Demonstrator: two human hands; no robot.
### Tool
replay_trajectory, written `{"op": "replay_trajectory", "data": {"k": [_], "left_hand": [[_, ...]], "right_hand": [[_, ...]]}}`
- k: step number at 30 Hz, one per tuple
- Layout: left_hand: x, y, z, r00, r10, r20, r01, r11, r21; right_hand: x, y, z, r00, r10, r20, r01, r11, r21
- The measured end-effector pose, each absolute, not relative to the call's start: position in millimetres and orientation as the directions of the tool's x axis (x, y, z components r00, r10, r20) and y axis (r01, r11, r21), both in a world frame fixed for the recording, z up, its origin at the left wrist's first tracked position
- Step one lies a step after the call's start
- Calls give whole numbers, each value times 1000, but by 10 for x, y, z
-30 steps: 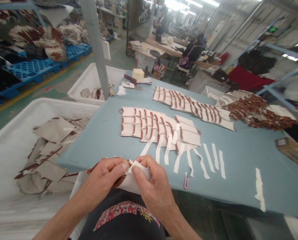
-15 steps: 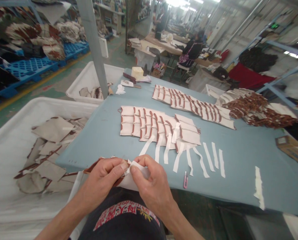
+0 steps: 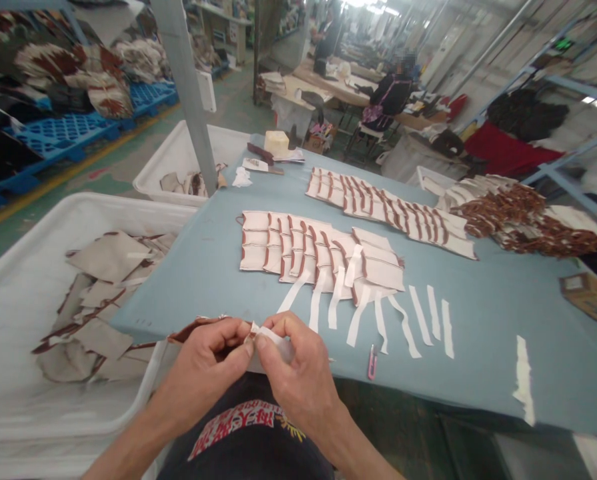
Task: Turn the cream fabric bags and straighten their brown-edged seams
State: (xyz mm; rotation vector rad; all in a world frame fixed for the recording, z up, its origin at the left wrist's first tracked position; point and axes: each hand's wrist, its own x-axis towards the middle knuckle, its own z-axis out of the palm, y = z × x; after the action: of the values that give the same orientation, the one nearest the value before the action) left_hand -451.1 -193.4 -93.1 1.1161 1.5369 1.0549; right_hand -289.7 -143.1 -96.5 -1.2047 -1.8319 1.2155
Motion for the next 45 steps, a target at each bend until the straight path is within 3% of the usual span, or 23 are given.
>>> {"op": "replay_trajectory", "data": {"k": [8,14,21,24,31,37,39,42,45], "left_hand": [[-4441,-2005,-951,-255,959,-122,290,196,937],[-4404,-2116,-1120,-298,952,-71,297,163,941],[-4377,-2100,-1088,-373,928,-22,329,154,932],[-4395,-2038,-1021,-343,939,-32,322,149,935],[-4497,-1911,-779,-249,968,-34,326,117,938],[-4657,-1745,-529,-63,994,-86,367,103,925],[-4679,-1705,-445,-8,991,-133,404,125,906],[-4672,-1679,-316,48,984,-170,448,131,885],[-4655,-1682,-188,111,976,-186,484,111,868]], "right_hand": [[-2824,-1285,-918,-572,792,-212,241,-85,-967],[-2873,-1161,-973,-719,604,-345,176,-321,-930],[-2955,-1156,-1134,-785,543,-299,81,-388,-918],[-2968,-1149,-1192,-797,563,-220,65,-282,-957],[-3026,-1160,-1076,-701,705,109,47,198,-979],[-2897,-970,-982,-662,725,190,149,376,-915],[-2811,-858,-925,-623,730,281,119,443,-889],[-2721,-714,-794,-631,624,462,-22,581,-814],[-2715,-604,-663,-722,441,533,-119,680,-724]]}}
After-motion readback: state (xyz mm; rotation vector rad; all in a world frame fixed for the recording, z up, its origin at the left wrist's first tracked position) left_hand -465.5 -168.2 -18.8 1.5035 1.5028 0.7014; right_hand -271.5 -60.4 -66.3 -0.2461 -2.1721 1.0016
